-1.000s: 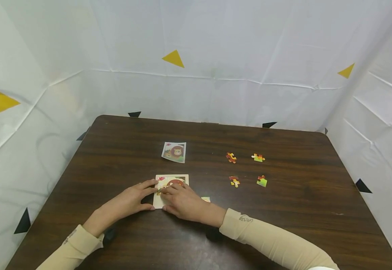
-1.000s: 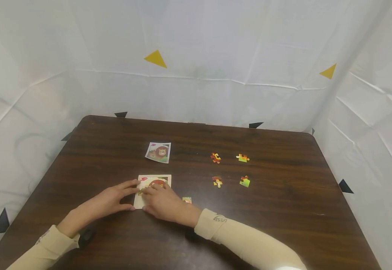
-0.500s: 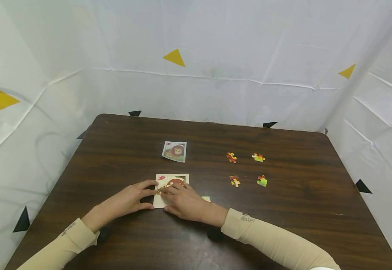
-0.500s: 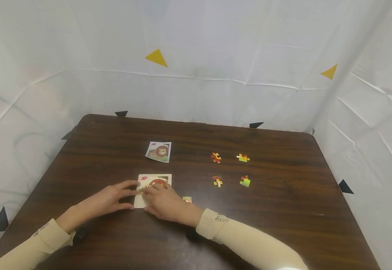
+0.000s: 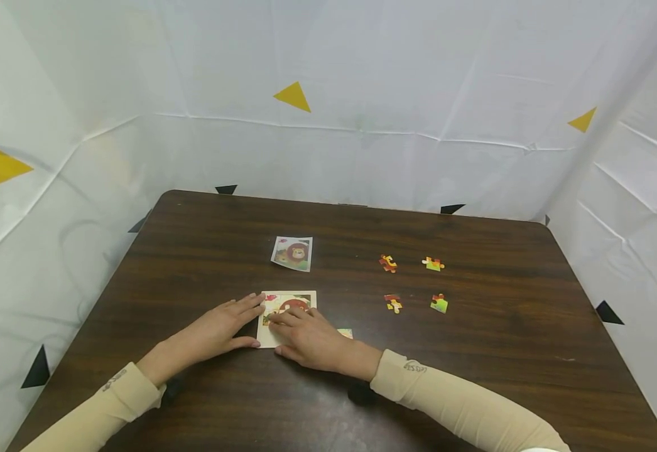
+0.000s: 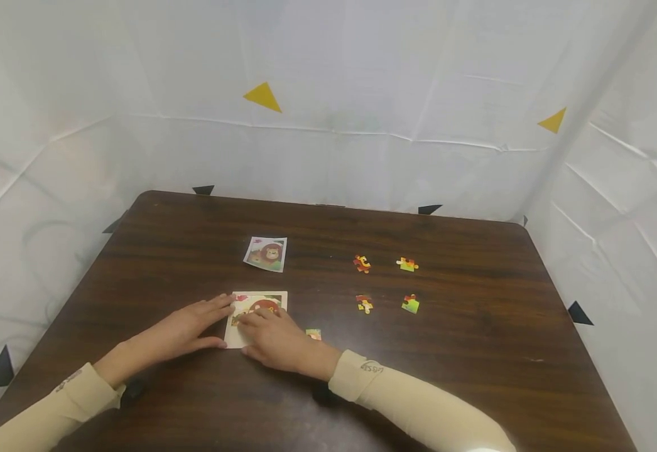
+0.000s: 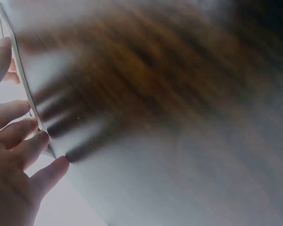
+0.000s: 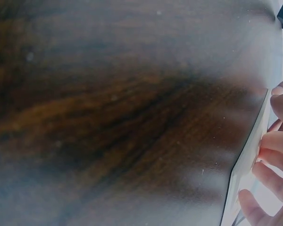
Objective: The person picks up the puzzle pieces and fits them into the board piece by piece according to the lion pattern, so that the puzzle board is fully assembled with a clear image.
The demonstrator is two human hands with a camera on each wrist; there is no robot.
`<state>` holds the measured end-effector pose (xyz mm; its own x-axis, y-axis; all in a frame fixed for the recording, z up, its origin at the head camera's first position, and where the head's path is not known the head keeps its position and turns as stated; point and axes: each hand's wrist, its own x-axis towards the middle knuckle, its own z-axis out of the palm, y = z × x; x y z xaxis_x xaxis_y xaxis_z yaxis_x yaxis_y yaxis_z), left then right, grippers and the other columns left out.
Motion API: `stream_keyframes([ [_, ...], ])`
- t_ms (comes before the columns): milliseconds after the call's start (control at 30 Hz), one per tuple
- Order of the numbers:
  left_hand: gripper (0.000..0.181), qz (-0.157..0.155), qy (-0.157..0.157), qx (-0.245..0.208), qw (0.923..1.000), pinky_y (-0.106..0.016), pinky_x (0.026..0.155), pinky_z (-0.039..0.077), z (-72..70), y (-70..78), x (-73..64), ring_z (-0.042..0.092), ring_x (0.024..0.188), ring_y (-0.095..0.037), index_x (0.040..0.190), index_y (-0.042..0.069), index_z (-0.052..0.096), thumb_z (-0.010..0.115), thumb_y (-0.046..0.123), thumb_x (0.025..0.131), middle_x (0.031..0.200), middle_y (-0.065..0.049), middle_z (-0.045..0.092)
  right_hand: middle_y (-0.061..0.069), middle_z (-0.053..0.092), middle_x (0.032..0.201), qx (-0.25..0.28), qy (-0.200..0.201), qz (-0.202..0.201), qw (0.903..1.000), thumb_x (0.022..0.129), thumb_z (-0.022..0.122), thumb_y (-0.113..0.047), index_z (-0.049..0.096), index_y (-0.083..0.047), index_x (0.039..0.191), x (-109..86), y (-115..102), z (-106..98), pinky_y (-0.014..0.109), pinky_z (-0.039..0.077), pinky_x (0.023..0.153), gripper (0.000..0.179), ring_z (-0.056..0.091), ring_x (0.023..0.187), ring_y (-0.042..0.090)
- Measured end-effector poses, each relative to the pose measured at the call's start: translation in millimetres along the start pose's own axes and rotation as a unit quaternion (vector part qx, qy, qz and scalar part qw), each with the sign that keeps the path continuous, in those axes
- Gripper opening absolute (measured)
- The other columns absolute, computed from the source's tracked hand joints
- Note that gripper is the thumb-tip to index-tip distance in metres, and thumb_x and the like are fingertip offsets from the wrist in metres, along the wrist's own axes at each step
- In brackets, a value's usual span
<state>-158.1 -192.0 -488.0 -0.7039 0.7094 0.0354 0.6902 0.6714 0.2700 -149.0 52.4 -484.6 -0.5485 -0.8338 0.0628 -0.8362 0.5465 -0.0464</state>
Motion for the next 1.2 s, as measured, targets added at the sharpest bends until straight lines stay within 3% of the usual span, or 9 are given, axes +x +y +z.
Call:
stream_keyframes([
  [200, 0.074, -0.01, -0.005, 0.018, 0.9998, -0.056, 0.104, 0.037, 1.4, -0.5, 1.7, 0.035, 0.137, -0.035, 0.141, 0.0, 0.047, 0.068, 0.047, 0.086, 0.153, -0.017, 0.032, 0.001, 0.047, 0.145, 0.002, 0.004, -0.002, 1.0, 0.097, 0.056, -0.039, 0.054, -0.011, 0.137, -0.8, -0.3, -1.6, 0.046, 0.047, 0.095, 0.048, 0.043, 0.131, 0.021],
  [567, 0.075, -0.043, 0.003, -0.022, 0.9988, -0.056, 0.103, 0.037, 0.8, 1.3, 5.2, 0.038, 0.136, -0.036, 0.136, 0.001, 0.053, 0.076, 0.044, 0.08, 0.151, -0.016, 0.037, 0.001, 0.047, 0.145, 0.001, 0.004, -0.001, 1.0, 0.097, 0.056, -0.039, 0.054, -0.011, 0.137, -1.9, -0.8, -0.9, 0.047, 0.047, 0.095, 0.049, 0.043, 0.131, 0.021],
  [933, 0.074, -0.058, 0.009, -0.053, 0.9969, -0.056, 0.104, 0.037, 1.3, 2.7, 6.7, 0.038, 0.135, -0.037, 0.135, 0.001, 0.054, 0.079, 0.04, 0.077, 0.15, -0.015, 0.038, 0.0, 0.049, 0.143, 0.006, -0.006, 0.001, 1.0, 0.097, 0.057, -0.04, 0.055, -0.013, 0.136, 1.6, 0.2, -3.2, 0.05, 0.045, 0.097, 0.048, 0.044, 0.129, 0.02],
  [1200, 0.074, -0.086, 0.021, -0.081, 0.9928, -0.061, 0.095, 0.043, 4.2, 3.9, 7.3, 0.038, 0.135, -0.037, 0.134, 0.002, 0.055, 0.081, 0.037, 0.075, 0.15, -0.013, 0.039, -0.001, 0.051, 0.139, 0.017, 0.014, -0.006, 0.9998, 0.096, 0.059, -0.034, 0.058, -0.014, 0.132, 2.0, 2.9, -3.4, 0.048, 0.047, 0.095, 0.042, 0.045, 0.126, 0.02],
])
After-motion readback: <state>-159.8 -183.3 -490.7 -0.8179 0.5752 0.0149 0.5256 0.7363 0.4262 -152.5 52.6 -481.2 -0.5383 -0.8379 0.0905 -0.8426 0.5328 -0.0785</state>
